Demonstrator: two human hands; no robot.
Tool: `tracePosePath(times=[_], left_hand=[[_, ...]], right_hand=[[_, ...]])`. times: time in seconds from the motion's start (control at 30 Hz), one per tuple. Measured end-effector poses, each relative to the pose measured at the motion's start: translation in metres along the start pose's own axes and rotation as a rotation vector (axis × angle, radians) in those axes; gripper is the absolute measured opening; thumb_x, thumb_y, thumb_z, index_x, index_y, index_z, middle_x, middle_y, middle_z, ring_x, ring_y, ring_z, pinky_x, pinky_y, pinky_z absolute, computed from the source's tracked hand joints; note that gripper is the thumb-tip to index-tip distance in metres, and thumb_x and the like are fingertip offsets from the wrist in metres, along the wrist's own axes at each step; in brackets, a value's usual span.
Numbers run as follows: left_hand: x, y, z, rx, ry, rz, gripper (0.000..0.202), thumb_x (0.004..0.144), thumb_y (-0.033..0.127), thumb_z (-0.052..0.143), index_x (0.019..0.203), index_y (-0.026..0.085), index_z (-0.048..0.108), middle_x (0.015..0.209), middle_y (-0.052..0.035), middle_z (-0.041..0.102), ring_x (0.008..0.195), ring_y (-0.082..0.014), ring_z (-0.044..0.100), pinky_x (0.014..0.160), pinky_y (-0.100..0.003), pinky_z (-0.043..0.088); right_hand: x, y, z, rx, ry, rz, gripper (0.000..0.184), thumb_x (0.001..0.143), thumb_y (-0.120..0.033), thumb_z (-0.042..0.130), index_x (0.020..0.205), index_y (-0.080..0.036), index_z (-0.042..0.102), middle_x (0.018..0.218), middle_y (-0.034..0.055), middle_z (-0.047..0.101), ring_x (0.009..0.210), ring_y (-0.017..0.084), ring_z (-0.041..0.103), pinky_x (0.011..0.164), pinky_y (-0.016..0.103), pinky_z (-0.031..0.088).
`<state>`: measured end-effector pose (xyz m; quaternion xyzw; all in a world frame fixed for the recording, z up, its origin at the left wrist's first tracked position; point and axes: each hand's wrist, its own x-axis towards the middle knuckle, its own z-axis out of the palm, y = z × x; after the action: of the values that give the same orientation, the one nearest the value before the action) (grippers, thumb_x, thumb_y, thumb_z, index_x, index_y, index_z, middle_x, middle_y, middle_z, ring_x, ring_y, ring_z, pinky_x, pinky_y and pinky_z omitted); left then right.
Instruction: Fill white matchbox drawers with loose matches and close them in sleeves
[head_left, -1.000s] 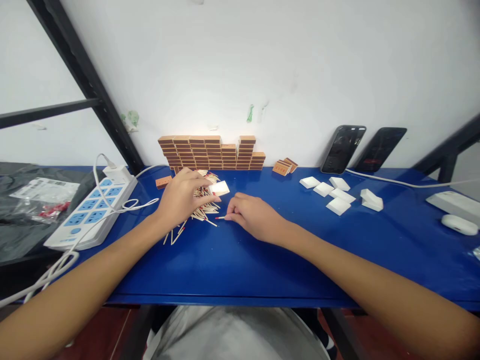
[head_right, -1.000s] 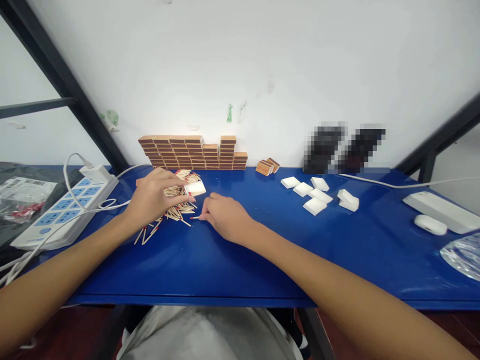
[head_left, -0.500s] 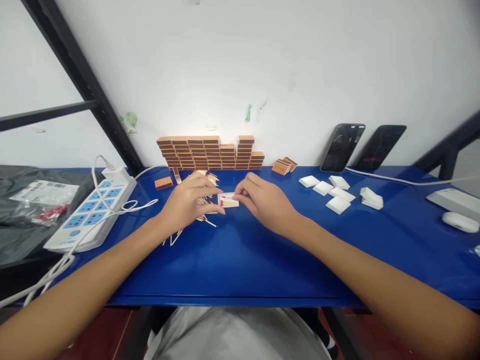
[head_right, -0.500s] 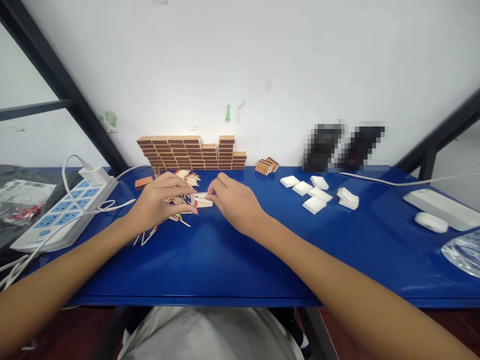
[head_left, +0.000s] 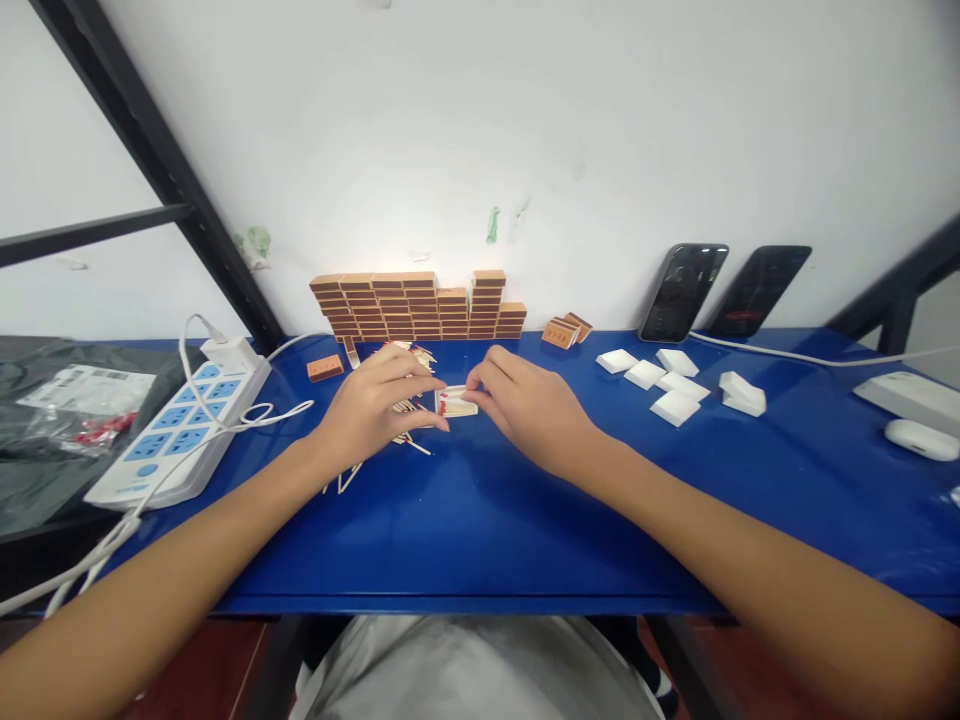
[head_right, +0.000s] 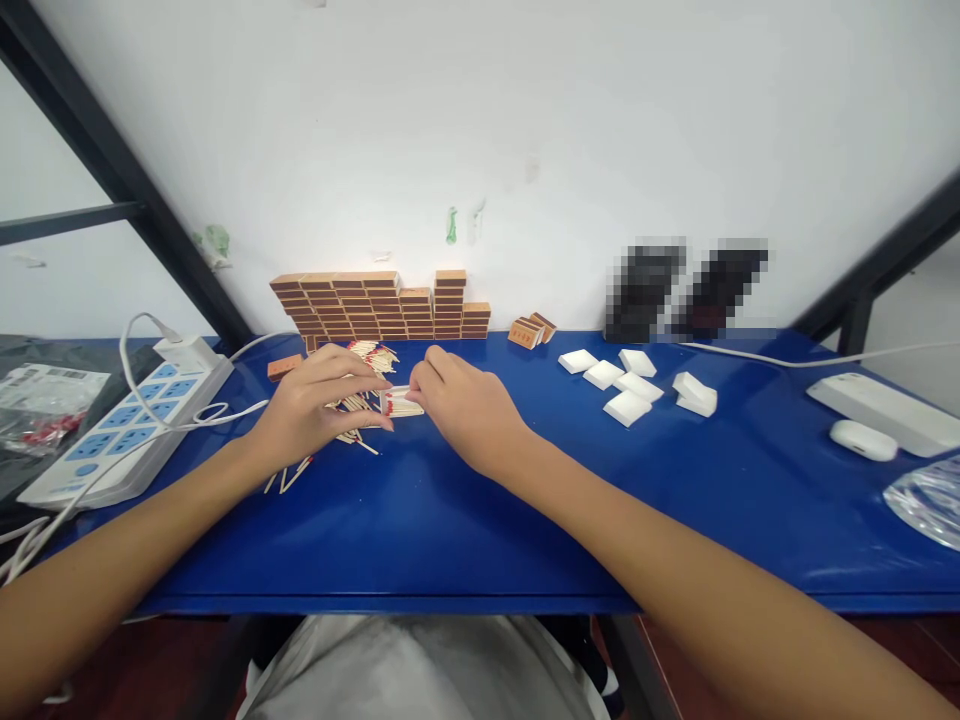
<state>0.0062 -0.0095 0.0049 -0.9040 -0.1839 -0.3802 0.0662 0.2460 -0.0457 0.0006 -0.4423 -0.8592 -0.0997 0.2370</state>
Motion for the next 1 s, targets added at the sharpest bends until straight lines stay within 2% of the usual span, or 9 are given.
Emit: tracePosePath(times=[0.33,1.0], left_hand=[[0.0005,0.0012,-0.0012,0.022,0.000,-0.006,0.038,0.080,0.046,0.085,0.108,0.021,0.076,0.093,-0.0063,0.076,0.090,-0.0211,0.065,0.084,-0.040,0.054],[-0.0001,0.0020,-0.0010,0.022,0.038,0.017,0.038,0.080,0.043,0.086,0.111,0.023,0.076,0.093,-0.0053,0.075,0.090,-0.0212,0.066,0.085,-0.040,0.055]], right_hand=[[0.0001,-0.0015,-0.0029,-0.085,0.018,-0.028,0.029,0.110,-0.034,0.045,0.106,-0.015,0.067,0.104,0.0103,0.066,0.088,0.018,0.060,0.060,0.029,0.036],[-0.0002,-0.0021,-0.0039,-0.076,0.015,-0.019,0.025,0.110,-0.032,0.047,0.106,-0.015,0.066,0.104,0.0097,0.066,0.088,0.018,0.060,0.059,0.030,0.035]])
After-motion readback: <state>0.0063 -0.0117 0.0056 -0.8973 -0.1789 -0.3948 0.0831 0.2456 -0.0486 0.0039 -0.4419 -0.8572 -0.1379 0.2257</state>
